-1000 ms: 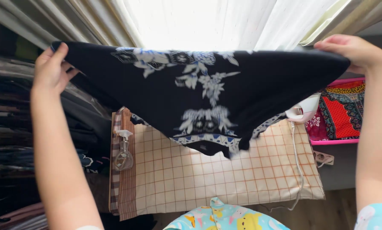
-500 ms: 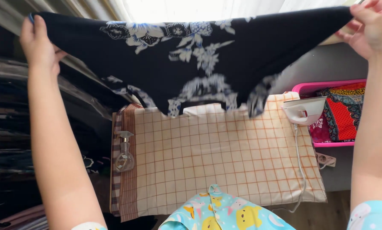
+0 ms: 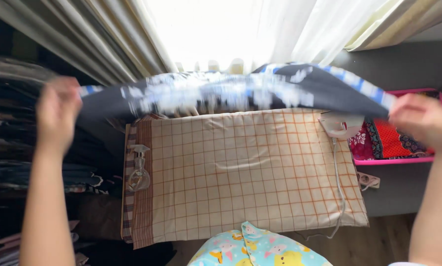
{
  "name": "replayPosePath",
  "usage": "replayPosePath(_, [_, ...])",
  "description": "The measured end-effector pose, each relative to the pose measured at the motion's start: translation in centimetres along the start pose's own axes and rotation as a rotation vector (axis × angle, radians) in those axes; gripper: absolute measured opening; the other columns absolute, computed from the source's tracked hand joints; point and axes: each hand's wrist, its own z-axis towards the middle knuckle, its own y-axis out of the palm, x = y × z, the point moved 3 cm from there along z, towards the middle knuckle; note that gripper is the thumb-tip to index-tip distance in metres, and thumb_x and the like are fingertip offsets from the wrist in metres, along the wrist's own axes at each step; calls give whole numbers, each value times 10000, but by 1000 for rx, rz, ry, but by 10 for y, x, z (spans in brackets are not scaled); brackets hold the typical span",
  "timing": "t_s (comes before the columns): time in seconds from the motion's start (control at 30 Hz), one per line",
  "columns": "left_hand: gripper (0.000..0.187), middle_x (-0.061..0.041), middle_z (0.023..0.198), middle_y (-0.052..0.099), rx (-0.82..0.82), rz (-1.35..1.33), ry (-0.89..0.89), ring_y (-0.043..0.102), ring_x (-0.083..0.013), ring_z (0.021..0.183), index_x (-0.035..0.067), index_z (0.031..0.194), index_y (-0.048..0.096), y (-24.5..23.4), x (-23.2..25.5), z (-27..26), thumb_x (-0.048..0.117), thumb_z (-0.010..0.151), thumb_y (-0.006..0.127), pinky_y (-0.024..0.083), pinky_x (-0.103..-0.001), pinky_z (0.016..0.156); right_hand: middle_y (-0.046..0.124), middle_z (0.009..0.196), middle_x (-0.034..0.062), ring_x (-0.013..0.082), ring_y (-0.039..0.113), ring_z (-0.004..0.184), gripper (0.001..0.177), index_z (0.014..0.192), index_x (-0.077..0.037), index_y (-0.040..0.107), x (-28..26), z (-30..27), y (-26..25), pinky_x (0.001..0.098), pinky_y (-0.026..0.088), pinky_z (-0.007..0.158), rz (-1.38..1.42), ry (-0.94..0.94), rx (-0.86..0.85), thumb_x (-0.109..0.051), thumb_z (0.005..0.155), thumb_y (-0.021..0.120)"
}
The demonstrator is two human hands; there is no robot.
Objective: Ironing a black and white floral patterned garment on an ironing board.
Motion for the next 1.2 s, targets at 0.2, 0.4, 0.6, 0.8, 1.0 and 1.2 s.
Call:
replayPosePath(0.2, [237, -22, 1150, 755, -364, -54, -476, 652, -111, 1106, 57, 1153, 750, 29, -99, -221, 157, 987, 612, 464, -285, 1012, 690, 867, 65, 206, 711, 804, 265, 1045, -48, 619, 152, -123, 38, 389, 601, 709, 15, 750, -297, -128, 851, 780])
replayPosePath(0.4, [360, -13, 984, 669, -367, -208, -845, 580, -112, 933, 85, 1284, 662, 95, -210, -380, 217, 950, 688, 461, -284, 854, 715, 1115, 131, 269, 746, 964, 635, 1346, -70, 534, 247, -171, 98, 443, 632, 866, 133, 1028, -147, -157, 775, 796])
replayPosePath(0.6, [394, 36, 1003, 661, -271, -248, -1332, 606, -129, 942, 115, 1146, 627, 126, -222, -422, 327, 854, 788, 512, -345, 852, 728, 1109, 161, 271, 758, 938, 648, 1312, 23, 579, 284, -184, 124, 408, 621, 869, 45, 999, -83, -180, 761, 852])
replayPosePath(0.8, [339, 15, 888, 642, -427, -140, -1256, 583, -114, 789, 59, 1013, 739, 88, -206, -388, 361, 877, 811, 485, -294, 735, 728, 1055, 138, 224, 737, 885, 510, 1211, 33, 667, 257, -175, 91, 388, 634, 842, -33, 948, -128, -203, 792, 840])
replayPosePath(1.0, [300, 84, 926, 701, -521, -234, -1148, 576, -31, 798, 102, 1055, 778, 44, -160, -408, 321, 851, 762, 463, -235, 716, 735, 1030, 74, 195, 706, 934, 350, 1137, 11, 741, 264, -238, 60, 432, 621, 913, 37, 1010, -257, -165, 839, 791])
replayPosePath(1.2, [295, 85, 866, 666, -650, -147, -1316, 555, -55, 752, 107, 1065, 793, 52, -182, -501, 315, 855, 799, 468, -239, 696, 742, 1113, 31, 169, 683, 1062, 404, 1208, -68, 761, 319, -302, 90, 464, 597, 987, -49, 1157, -260, -222, 838, 809])
